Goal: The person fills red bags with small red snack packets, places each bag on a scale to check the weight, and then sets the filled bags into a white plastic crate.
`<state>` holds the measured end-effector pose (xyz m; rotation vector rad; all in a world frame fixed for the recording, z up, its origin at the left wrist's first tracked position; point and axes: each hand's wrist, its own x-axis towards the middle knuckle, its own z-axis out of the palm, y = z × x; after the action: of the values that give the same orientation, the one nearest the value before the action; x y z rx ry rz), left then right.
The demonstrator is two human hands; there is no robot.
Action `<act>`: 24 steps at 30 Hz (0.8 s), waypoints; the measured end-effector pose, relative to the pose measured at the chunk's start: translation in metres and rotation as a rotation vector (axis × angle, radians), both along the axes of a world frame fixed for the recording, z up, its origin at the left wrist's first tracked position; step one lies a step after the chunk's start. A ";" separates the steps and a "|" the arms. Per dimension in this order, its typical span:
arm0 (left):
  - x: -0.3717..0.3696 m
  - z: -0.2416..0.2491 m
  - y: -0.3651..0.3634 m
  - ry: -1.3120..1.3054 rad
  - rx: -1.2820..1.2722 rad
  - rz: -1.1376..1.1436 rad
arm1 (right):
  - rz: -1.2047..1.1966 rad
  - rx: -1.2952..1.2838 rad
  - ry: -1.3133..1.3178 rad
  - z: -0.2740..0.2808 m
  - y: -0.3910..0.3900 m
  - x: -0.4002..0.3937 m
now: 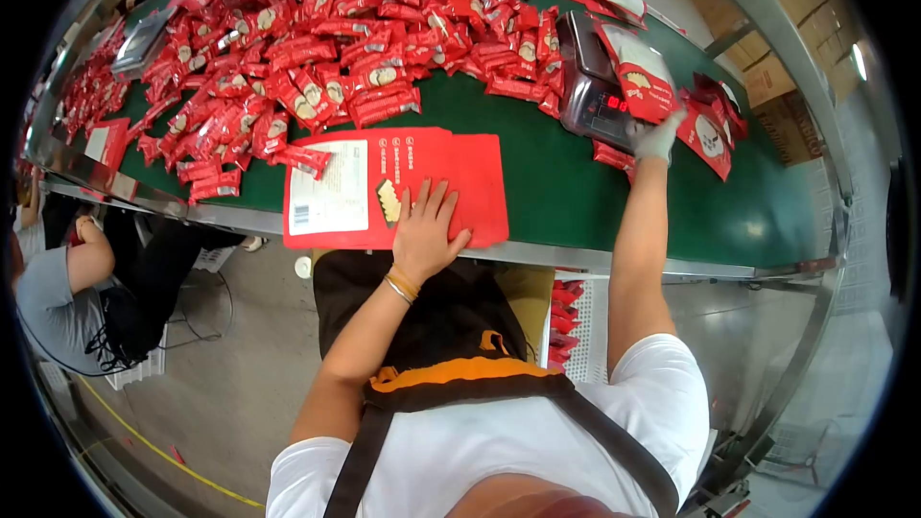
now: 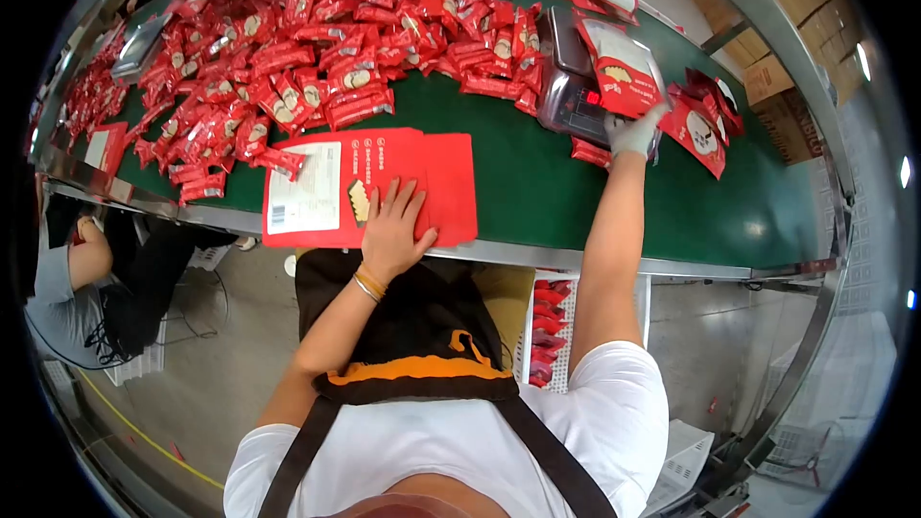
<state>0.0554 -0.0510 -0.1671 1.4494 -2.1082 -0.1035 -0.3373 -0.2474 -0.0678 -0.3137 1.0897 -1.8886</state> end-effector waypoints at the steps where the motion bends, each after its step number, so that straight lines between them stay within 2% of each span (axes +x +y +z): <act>1: 0.000 0.001 0.000 -0.001 -0.009 0.001 | 0.032 0.031 0.014 -0.007 0.022 0.004; 2: 0.000 0.002 0.000 -0.001 -0.023 0.001 | 0.064 0.058 0.029 -0.014 0.042 0.008; 4: 0.000 0.006 0.000 0.001 0.012 -0.001 | 0.237 0.204 0.298 -0.067 0.082 0.012; 6: 0.001 0.004 -0.001 0.018 -0.007 -0.004 | 0.326 0.306 0.458 -0.088 0.128 0.059; 8: 0.000 0.001 -0.001 0.029 0.007 -0.010 | 0.247 0.084 0.996 -0.122 0.157 0.092; 10: 0.001 0.001 0.000 0.040 -0.009 -0.006 | 0.230 0.172 1.080 -0.115 0.169 0.115; 12: 0.001 0.000 0.000 0.049 -0.004 -0.001 | 0.189 0.149 1.034 -0.123 0.163 0.113; 14: 0.001 -0.002 0.000 0.060 -0.010 0.004 | 0.218 0.247 0.932 -0.117 0.159 0.112; 19: 0.002 -0.002 -0.001 0.081 0.000 0.013 | 0.253 0.223 1.045 -0.114 0.158 0.111; 21: 0.001 -0.002 -0.003 0.083 -0.005 0.016 | 0.316 0.239 0.817 -0.102 0.158 0.108; 22: 0.001 -0.002 -0.002 0.079 -0.001 0.021 | 0.357 0.099 0.730 -0.098 0.156 0.097; 23: 0.001 -0.001 -0.002 0.074 0.004 0.028 | 0.338 0.181 0.416 -0.091 0.144 0.084; 24: 0.001 -0.002 -0.003 0.070 0.003 0.027 | 0.323 0.131 0.323 -0.075 0.135 0.074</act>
<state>0.0564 -0.0539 -0.1687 1.4546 -2.0327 -0.1451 -0.2631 -0.1124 -0.1432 -0.6937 1.2830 -1.5035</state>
